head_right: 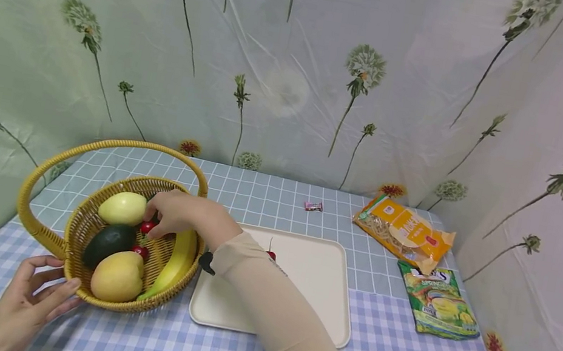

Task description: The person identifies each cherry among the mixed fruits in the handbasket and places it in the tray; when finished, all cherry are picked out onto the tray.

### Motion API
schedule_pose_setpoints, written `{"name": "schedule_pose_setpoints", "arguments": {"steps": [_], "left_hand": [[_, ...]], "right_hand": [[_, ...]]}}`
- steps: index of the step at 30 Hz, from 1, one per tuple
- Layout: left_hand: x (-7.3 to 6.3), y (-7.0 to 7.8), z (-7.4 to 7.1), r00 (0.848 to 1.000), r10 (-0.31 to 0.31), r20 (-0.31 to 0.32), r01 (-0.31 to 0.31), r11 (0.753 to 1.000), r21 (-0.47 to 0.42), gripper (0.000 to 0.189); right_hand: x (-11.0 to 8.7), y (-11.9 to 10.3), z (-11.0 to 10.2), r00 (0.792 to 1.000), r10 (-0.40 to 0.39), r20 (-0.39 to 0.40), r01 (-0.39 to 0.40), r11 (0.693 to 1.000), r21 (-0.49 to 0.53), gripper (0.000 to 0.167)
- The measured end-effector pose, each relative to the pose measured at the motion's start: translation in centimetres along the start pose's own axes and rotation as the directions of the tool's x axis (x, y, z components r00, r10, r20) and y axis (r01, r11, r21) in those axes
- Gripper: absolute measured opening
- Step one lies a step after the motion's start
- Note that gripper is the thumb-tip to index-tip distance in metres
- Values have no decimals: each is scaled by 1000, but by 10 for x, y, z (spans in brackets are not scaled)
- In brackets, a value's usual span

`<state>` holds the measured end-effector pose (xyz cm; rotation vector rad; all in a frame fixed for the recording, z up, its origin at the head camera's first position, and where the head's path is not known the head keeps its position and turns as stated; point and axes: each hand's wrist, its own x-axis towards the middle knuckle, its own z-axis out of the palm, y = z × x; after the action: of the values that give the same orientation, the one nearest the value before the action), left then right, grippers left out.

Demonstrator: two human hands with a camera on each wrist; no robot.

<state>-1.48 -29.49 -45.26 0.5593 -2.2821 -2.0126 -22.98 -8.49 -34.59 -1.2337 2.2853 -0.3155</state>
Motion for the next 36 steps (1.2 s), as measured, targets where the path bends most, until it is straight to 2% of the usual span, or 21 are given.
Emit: {"name": "schedule_pose_setpoints", "arguments": {"steps": [11, 17, 29, 33, 36], "left_hand": [[0, -1, 1, 1000, 12, -6, -12, 1000, -11, 45], [1, -3, 0, 1000, 17, -11, -17, 1000, -25, 46], [1, -4, -2, 1000, -20, -11, 21, 1000, 7, 46], [0, -4, -1, 1000, 6, -13, -6, 1000, -16, 45], [-1, -4, -1, 1000, 28, -7, -28, 999, -29, 45]], "right_hand": [[16, -7, 4, 998, 59, 33, -59, 998, 4, 45], [19, -9, 3, 997, 60, 39, -59, 998, -21, 44], [22, -10, 7, 995, 78, 62, -78, 997, -6, 41], [22, -13, 6, 989, 122, 87, -122, 993, -11, 39], [22, -13, 6, 980, 153, 129, -150, 988, -33, 29]]}}
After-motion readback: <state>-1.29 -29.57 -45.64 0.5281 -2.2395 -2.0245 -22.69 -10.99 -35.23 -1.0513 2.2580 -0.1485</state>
